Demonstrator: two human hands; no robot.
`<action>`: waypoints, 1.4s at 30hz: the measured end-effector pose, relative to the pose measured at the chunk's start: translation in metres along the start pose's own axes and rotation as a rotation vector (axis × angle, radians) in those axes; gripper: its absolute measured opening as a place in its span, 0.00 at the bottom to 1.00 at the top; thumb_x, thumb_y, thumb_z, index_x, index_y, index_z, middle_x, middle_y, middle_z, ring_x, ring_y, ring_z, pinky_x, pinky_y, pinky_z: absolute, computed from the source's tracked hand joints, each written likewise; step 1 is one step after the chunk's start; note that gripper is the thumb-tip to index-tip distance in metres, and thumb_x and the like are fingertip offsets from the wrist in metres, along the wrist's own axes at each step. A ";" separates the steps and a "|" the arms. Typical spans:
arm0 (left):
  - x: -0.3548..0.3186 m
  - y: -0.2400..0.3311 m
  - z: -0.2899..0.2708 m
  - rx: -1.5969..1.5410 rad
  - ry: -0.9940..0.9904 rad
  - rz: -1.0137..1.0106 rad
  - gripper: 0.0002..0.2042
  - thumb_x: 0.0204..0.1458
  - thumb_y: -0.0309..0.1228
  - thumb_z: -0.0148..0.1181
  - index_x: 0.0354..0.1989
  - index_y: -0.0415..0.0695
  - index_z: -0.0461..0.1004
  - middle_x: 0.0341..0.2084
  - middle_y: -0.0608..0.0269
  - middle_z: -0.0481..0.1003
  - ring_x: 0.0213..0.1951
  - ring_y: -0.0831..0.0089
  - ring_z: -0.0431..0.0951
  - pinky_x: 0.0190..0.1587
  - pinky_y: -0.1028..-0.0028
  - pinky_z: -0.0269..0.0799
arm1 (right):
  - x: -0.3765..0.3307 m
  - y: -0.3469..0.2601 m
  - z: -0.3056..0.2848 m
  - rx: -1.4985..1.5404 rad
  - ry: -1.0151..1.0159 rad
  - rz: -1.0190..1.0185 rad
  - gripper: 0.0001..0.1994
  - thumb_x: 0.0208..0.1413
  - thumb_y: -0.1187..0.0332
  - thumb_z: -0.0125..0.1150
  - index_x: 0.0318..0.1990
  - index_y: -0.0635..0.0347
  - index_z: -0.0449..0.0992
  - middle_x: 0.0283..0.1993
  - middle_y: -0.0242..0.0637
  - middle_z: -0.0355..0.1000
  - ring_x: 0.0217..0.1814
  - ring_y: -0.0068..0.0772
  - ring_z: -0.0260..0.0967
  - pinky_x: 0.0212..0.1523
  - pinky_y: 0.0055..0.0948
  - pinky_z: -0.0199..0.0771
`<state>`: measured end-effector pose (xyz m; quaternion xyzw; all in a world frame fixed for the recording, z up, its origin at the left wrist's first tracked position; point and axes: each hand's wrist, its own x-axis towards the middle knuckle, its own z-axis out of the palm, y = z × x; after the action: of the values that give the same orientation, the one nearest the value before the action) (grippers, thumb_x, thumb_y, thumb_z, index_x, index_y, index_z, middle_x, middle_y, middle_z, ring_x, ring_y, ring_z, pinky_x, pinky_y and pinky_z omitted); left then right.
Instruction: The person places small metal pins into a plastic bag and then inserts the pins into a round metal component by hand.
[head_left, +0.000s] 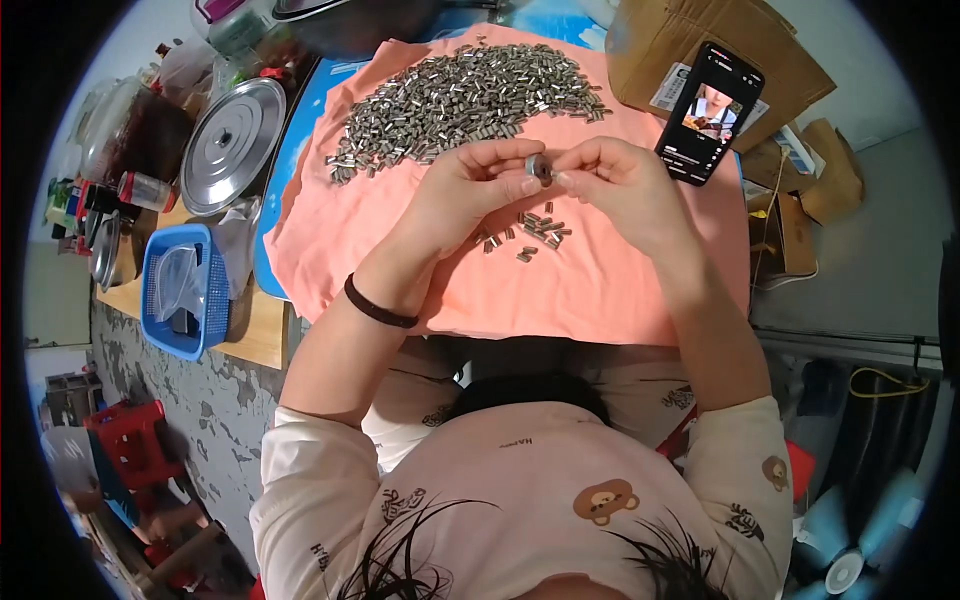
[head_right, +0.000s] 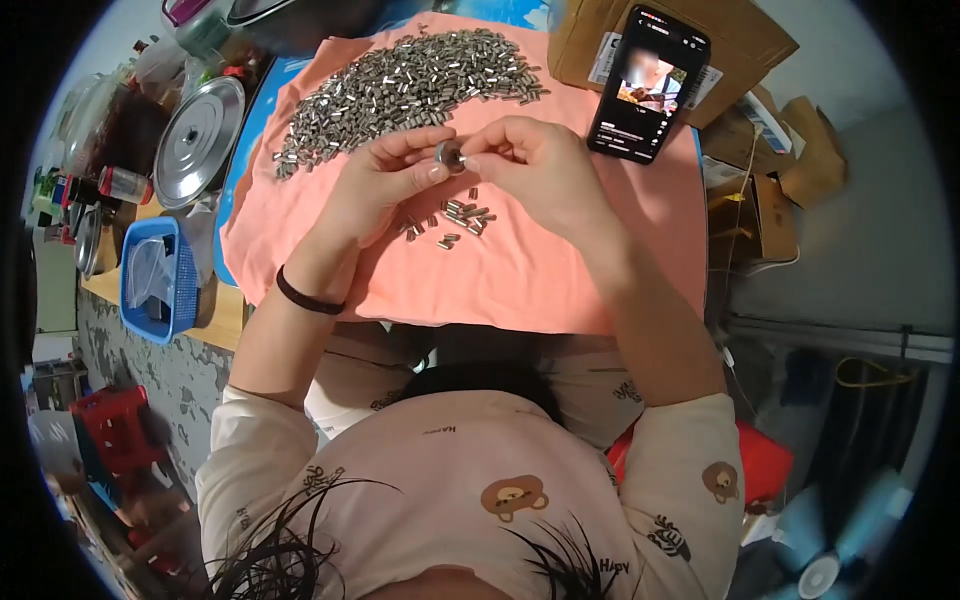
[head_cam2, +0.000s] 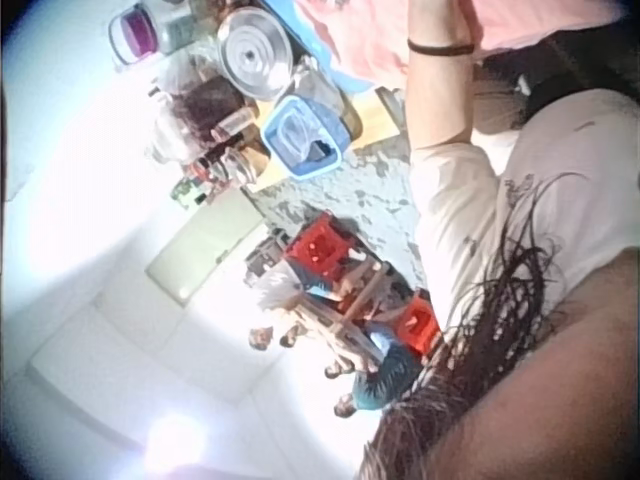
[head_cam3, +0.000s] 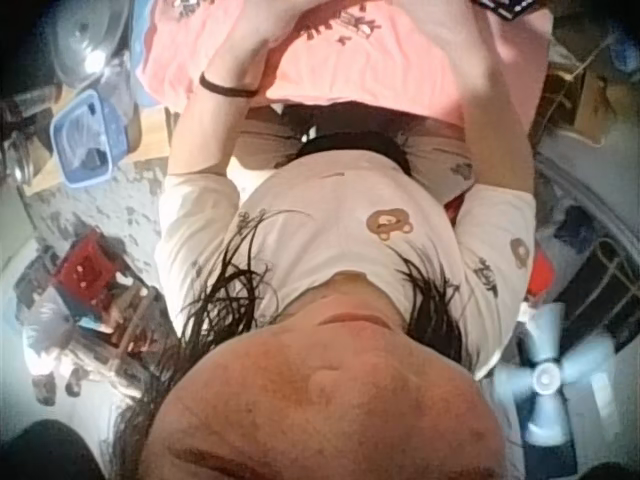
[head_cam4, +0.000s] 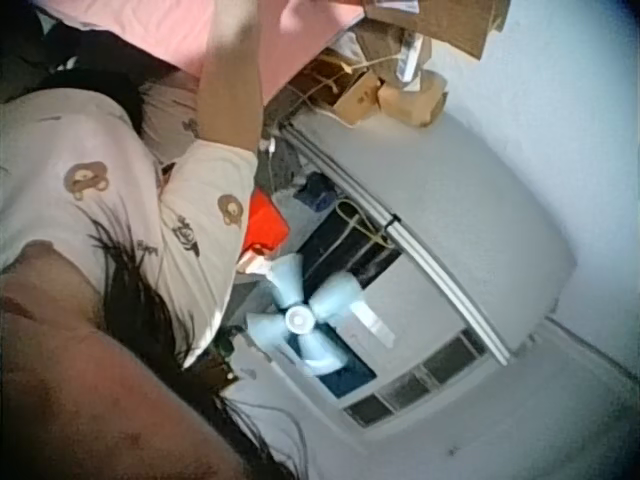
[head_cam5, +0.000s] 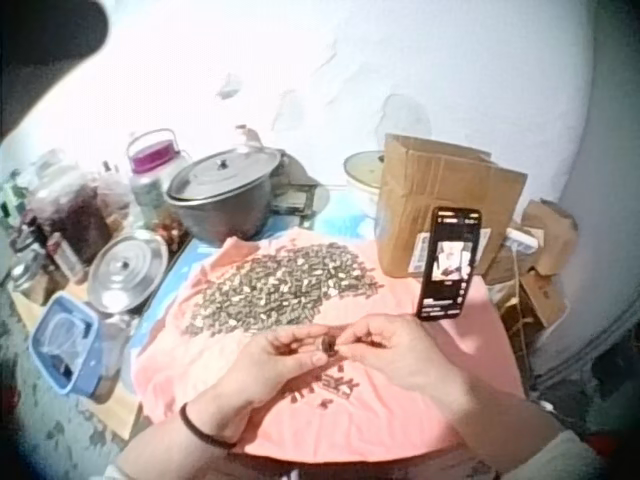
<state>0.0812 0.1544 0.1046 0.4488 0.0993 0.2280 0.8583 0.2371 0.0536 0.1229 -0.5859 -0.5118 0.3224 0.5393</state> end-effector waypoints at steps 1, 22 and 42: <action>0.000 0.000 -0.001 -0.037 -0.003 -0.018 0.14 0.46 0.17 0.54 0.43 0.31 0.66 0.36 0.52 0.72 0.39 0.67 0.74 0.47 0.71 0.72 | 0.000 0.002 0.001 0.059 -0.036 0.019 0.05 0.47 0.75 0.56 0.33 0.66 0.73 0.30 0.33 0.73 0.31 0.17 0.69 0.32 0.16 0.69; -0.004 0.002 0.003 0.317 0.070 -0.103 0.15 0.46 0.23 0.57 0.45 0.36 0.69 0.27 0.63 0.75 0.24 0.85 0.72 0.19 0.89 0.62 | -0.011 -0.015 0.014 -0.417 0.080 -0.180 0.03 0.42 0.75 0.54 0.26 0.62 0.72 0.25 0.39 0.69 0.26 0.34 0.69 0.26 0.27 0.68; -0.006 0.002 0.012 0.420 -0.048 -0.126 0.15 0.45 0.23 0.58 0.44 0.38 0.70 0.27 0.69 0.74 0.25 0.89 0.70 0.21 0.89 0.62 | 0.045 0.011 -0.021 -0.279 -0.083 0.209 0.07 0.49 0.68 0.56 0.31 0.63 0.72 0.25 0.34 0.71 0.26 0.23 0.68 0.26 0.21 0.65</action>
<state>0.0799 0.1438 0.1131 0.6160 0.1523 0.1373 0.7606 0.2711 0.0907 0.1244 -0.6913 -0.5098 0.3264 0.3946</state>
